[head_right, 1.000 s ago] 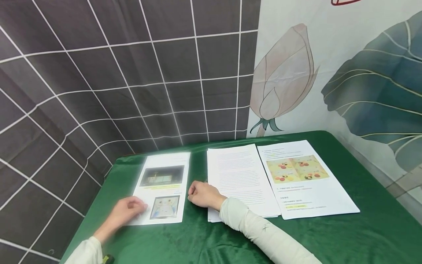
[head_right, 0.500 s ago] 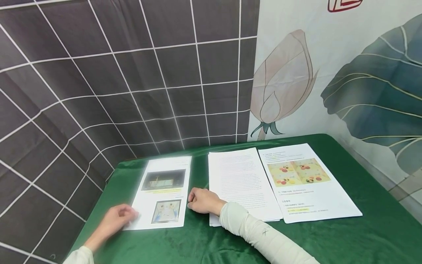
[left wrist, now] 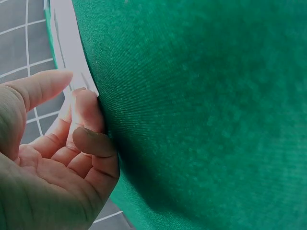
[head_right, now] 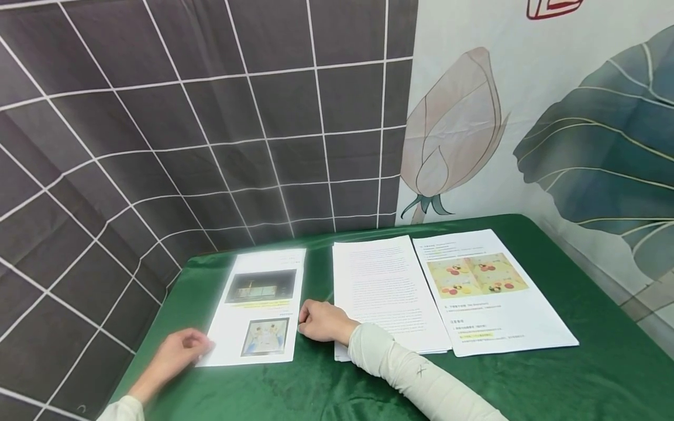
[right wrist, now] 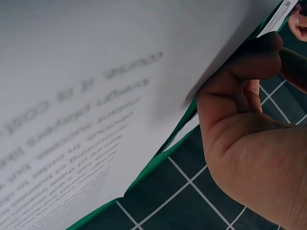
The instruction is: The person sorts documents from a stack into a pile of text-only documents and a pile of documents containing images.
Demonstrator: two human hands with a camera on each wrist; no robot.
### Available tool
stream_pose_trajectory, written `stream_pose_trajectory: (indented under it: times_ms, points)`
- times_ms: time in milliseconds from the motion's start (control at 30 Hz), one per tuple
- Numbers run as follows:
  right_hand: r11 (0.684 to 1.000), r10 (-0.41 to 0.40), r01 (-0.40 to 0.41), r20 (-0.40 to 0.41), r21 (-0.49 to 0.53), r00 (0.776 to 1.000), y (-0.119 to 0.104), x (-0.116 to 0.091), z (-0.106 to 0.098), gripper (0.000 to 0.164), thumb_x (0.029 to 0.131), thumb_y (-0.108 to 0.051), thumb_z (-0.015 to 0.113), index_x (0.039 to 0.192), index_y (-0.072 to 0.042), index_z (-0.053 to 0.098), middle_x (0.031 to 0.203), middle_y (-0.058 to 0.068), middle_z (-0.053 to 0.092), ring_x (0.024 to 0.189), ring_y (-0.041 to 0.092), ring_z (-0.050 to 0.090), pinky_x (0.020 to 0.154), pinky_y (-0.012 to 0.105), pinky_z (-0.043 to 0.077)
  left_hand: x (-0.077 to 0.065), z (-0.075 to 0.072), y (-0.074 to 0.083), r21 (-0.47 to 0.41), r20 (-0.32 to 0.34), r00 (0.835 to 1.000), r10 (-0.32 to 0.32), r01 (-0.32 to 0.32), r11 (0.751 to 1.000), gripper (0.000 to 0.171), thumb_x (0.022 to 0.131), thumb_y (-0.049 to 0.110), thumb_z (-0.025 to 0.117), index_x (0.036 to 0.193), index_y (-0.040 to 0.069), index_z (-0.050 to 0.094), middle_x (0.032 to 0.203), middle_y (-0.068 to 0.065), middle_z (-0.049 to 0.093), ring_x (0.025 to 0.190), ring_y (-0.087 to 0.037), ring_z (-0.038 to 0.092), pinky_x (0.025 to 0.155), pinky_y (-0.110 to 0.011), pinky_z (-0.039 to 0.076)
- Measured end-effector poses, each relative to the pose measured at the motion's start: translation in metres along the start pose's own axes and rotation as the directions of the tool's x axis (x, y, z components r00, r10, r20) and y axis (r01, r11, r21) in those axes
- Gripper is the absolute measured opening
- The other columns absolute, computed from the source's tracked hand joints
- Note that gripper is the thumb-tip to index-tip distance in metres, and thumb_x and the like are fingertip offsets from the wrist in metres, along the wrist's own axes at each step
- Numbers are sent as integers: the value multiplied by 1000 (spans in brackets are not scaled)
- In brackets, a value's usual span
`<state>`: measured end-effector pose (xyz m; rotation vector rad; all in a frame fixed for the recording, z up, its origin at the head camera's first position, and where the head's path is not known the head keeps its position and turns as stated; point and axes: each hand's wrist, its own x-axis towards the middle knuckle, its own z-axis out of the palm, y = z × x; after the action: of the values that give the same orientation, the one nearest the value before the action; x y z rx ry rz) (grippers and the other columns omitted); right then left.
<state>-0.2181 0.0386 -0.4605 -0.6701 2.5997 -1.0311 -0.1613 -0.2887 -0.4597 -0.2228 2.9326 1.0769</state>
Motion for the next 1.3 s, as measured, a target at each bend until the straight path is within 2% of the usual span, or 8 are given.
stream_pose_trajectory:
  times_ms: [200, 467, 700, 767, 1033, 1300]
  points:
    - [1000, -5, 5, 6, 24, 1000, -3, 1, 2, 11, 84, -18, 63, 91, -12, 59, 64, -7, 55, 55, 7, 50, 54, 25, 39, 2, 0, -3, 28, -1, 1000, -6, 6, 1000, 21, 77, 18, 76, 84, 3, 64, 67, 0, 59, 58, -11, 52, 58, -26, 40]
    - [999, -1, 1, -2, 40, 1000, -5, 1, 4, 10, 84, -17, 63, 93, -11, 59, 65, -5, 56, 54, 8, 50, 53, 25, 39, 4, -2, -2, 72, -12, 1000, -8, 9, 997, 39, 75, 19, 77, 101, -4, 59, 78, -4, 59, 71, -15, 52, 66, -32, 41]
    - [996, -24, 22, 15, 87, 1000, -7, 1, 5, 11, 87, -17, 63, 94, -10, 58, 68, -5, 57, 56, 7, 51, 54, 24, 40, 2, -1, 0, -27, 7, 997, -72, 72, 997, 43, 78, 14, 71, 109, -10, 55, 82, -10, 59, 50, -16, 52, 46, -31, 46]
    - [995, -27, 25, 18, 98, 999, -7, 1, 5, 11, 87, -16, 63, 94, -9, 58, 68, -5, 57, 56, 8, 51, 55, 24, 40, 2, -1, 0, -30, 14, 997, -81, 81, 996, 43, 79, 14, 70, 111, -10, 55, 80, -9, 60, 48, -15, 52, 44, -31, 46]
    - [991, -20, 18, 16, 135, 1000, -6, 3, 4, 12, 87, -16, 64, 95, -9, 58, 69, -3, 58, 57, 9, 51, 54, 25, 41, 4, -4, 2, -22, 53, 996, -66, 68, 997, 46, 80, 17, 70, 117, -8, 58, 80, -7, 66, 55, -15, 57, 42, -33, 45]
    - [990, -39, 35, 33, 137, 999, -5, 2, 5, 16, 84, -17, 66, 96, -10, 58, 75, -4, 58, 62, 8, 51, 60, 24, 41, 1, -1, 2, -56, 25, 995, -93, 94, 994, 41, 81, 16, 69, 114, -7, 62, 86, -9, 67, 62, -15, 59, 46, -32, 45]
